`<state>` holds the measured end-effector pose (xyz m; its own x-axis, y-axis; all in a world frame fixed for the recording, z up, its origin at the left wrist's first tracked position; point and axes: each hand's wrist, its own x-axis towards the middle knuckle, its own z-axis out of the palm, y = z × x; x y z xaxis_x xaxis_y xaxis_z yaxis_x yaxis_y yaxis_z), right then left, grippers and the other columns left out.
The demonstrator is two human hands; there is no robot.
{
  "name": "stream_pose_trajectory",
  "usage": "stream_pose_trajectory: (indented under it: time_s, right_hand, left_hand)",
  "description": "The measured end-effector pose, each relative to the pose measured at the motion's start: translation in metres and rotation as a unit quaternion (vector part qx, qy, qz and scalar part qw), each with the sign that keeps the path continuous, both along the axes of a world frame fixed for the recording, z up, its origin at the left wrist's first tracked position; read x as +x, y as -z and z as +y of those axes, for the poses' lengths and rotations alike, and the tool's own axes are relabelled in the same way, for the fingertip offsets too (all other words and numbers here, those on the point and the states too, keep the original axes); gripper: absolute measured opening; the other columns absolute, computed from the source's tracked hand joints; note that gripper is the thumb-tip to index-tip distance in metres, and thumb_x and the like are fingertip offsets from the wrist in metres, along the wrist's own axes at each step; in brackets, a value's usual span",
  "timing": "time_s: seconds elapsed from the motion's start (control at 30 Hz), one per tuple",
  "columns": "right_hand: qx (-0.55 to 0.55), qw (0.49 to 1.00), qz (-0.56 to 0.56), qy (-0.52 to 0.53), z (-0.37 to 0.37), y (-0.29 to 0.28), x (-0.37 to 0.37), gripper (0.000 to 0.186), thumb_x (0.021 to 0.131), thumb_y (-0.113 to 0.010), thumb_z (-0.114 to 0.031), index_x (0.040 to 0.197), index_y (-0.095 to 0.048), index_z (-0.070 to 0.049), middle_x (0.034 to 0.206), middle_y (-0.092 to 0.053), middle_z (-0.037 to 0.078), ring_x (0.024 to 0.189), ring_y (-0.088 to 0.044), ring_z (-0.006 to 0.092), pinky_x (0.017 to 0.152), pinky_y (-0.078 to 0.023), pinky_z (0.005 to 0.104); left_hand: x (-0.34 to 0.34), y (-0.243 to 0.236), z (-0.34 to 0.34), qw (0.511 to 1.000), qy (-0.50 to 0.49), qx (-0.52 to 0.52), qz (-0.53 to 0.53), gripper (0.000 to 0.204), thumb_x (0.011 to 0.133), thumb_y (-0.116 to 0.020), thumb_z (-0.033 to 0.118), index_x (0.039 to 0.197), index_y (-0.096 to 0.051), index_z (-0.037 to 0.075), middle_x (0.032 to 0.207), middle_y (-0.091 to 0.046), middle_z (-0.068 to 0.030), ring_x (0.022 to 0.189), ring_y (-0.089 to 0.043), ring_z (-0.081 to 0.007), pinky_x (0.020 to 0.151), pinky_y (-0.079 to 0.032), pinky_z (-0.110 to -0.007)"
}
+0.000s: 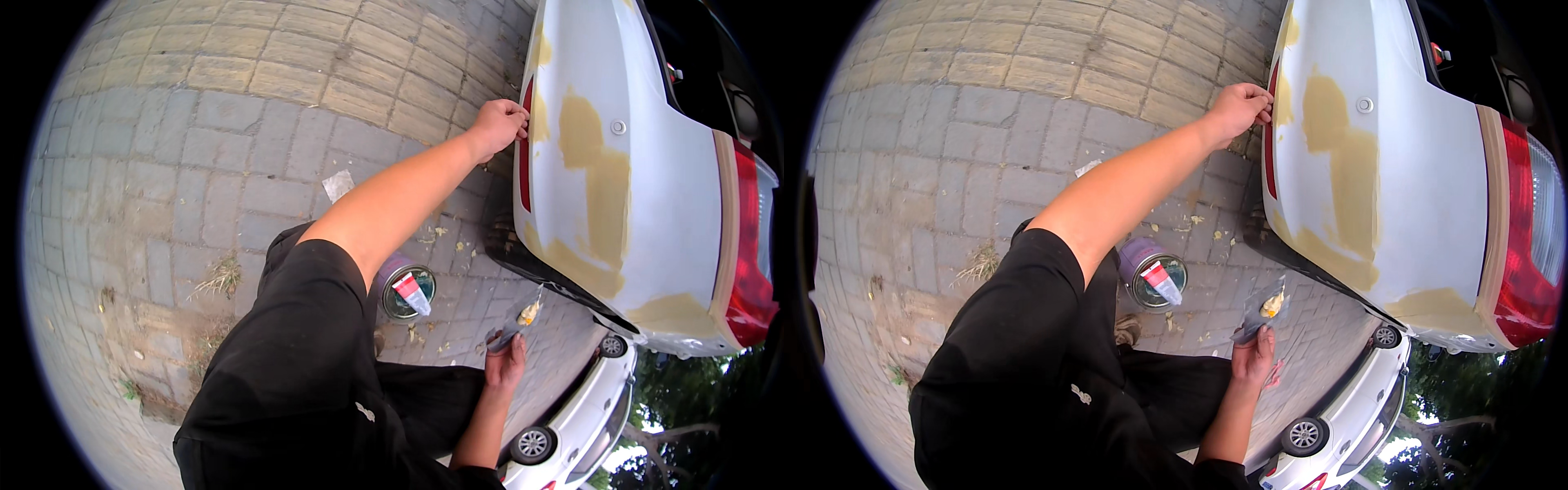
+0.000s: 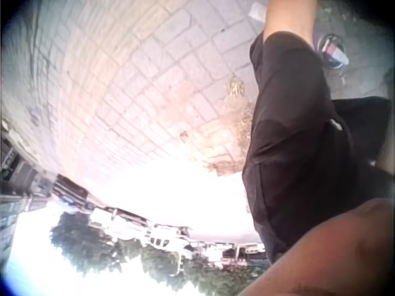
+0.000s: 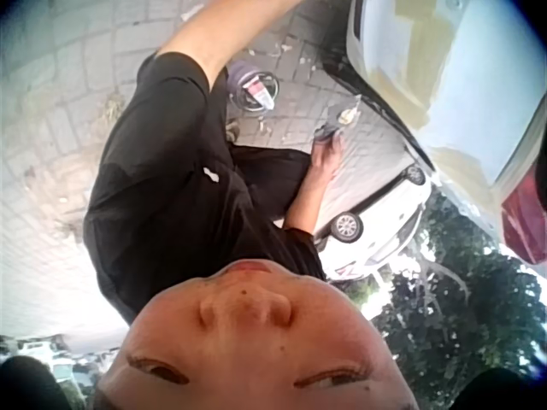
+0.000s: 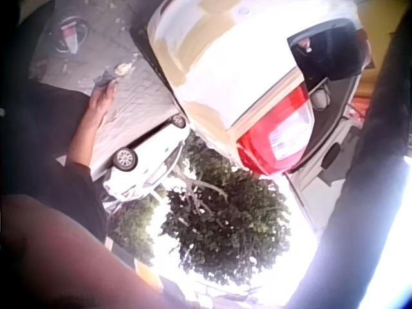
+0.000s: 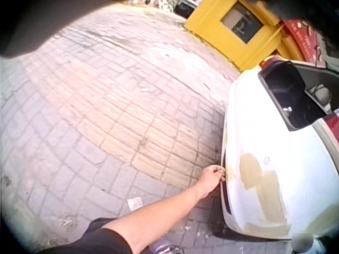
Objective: The person squats beside a white car and uses a sanding block to smooth the rear bumper. They then scoop body filler from a can onto a metal mixing board, add a hardener from a tube, and mix the two substances together with a putty knife.
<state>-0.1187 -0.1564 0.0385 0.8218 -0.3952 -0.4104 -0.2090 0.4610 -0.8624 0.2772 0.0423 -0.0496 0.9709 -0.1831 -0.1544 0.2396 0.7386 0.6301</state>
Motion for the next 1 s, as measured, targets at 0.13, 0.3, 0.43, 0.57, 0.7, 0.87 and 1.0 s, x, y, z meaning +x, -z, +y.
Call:
stream_pose_trajectory:
  time_s: [0.13,0.3,0.43,0.57,0.7,0.87,1.0]
  right_hand:
    - [-0.001,1.0,0.0,0.014,-0.005,0.0,-0.005,0.011,0.098,-0.055,-0.01,0.108,-0.059,-0.007,0.108,-0.068,0.009,0.096,-0.066,0.0214,0.084,-0.051,0.0391]
    - [0.001,1.0,-0.003,-0.001,-0.005,0.0,-0.003,0.01,0.097,-0.056,-0.01,0.106,-0.06,-0.007,0.107,-0.068,0.009,0.096,-0.066,0.0214,0.084,-0.051,0.0396]
    - [0.0,1.0,0.006,0.018,-0.006,0.0,-0.003,0.008,0.097,-0.057,-0.01,0.103,-0.061,-0.007,0.106,-0.068,0.008,0.095,-0.065,0.0216,0.084,-0.051,0.04]
    - [0.006,1.0,0.003,0.016,-0.012,0.002,-0.007,0.007,0.097,-0.057,-0.011,0.102,-0.06,-0.007,0.105,-0.068,0.008,0.095,-0.065,0.0217,0.084,-0.051,0.0401]
    - [-0.001,1.0,0.007,0.017,-0.007,0.0,-0.006,0.008,0.097,-0.057,-0.011,0.103,-0.06,-0.008,0.105,-0.068,0.008,0.094,-0.065,0.0216,0.083,-0.051,0.04]
    - [0.004,1.0,0.004,0.008,-0.011,0.002,-0.007,0.009,0.097,-0.057,-0.011,0.104,-0.06,-0.007,0.105,-0.068,0.008,0.094,-0.066,0.0219,0.083,-0.051,0.0399]
    - [0.007,1.0,-0.002,-0.014,-0.017,0.004,-0.008,0.013,0.097,-0.057,-0.011,0.108,-0.06,-0.006,0.108,-0.067,0.009,0.097,-0.064,0.0214,0.084,-0.051,0.0397]
  left_hand:
    - [-0.007,0.004,0.008,0.985,0.171,0.016,0.016,0.015,0.093,-0.057,0.015,0.09,-0.061,0.001,0.082,-0.063,-0.0082,0.07,-0.063,-0.0175,0.067,-0.054,-0.031]
    - [-0.011,0.014,0.009,0.967,0.251,-0.033,-0.007,0.018,0.093,-0.059,0.019,0.085,-0.06,0.003,0.08,-0.063,-0.0085,0.067,-0.063,-0.0184,0.064,-0.054,-0.032]
    - [-0.013,0.021,0.005,0.97,0.237,-0.058,-0.014,0.021,0.094,-0.06,0.022,0.083,-0.061,0.004,0.078,-0.064,-0.0079,0.063,-0.062,-0.0179,0.062,-0.054,-0.033]
    - [-0.012,0.023,-0.001,0.979,0.198,-0.054,-0.012,0.021,0.093,-0.061,0.022,0.083,-0.062,0.003,0.077,-0.064,-0.0073,0.062,-0.062,-0.0168,0.062,-0.054,-0.032]
    - [-0.011,0.023,-0.004,0.985,0.166,-0.038,-0.009,0.019,0.093,-0.062,0.02,0.084,-0.062,0.004,0.076,-0.064,-0.0065,0.062,-0.062,-0.0155,0.061,-0.054,-0.031]
    - [-0.013,0.019,-0.008,0.994,0.105,-0.041,0.013,0.02,0.094,-0.063,0.021,0.085,-0.063,0.003,0.078,-0.064,-0.0064,0.063,-0.062,-0.0156,0.062,-0.054,-0.03]
    - [-0.012,0.02,-0.002,0.989,0.133,-0.062,0.004,0.021,0.094,-0.064,0.021,0.086,-0.063,0.001,0.079,-0.064,-0.0066,0.066,-0.063,-0.0161,0.064,-0.055,-0.031]
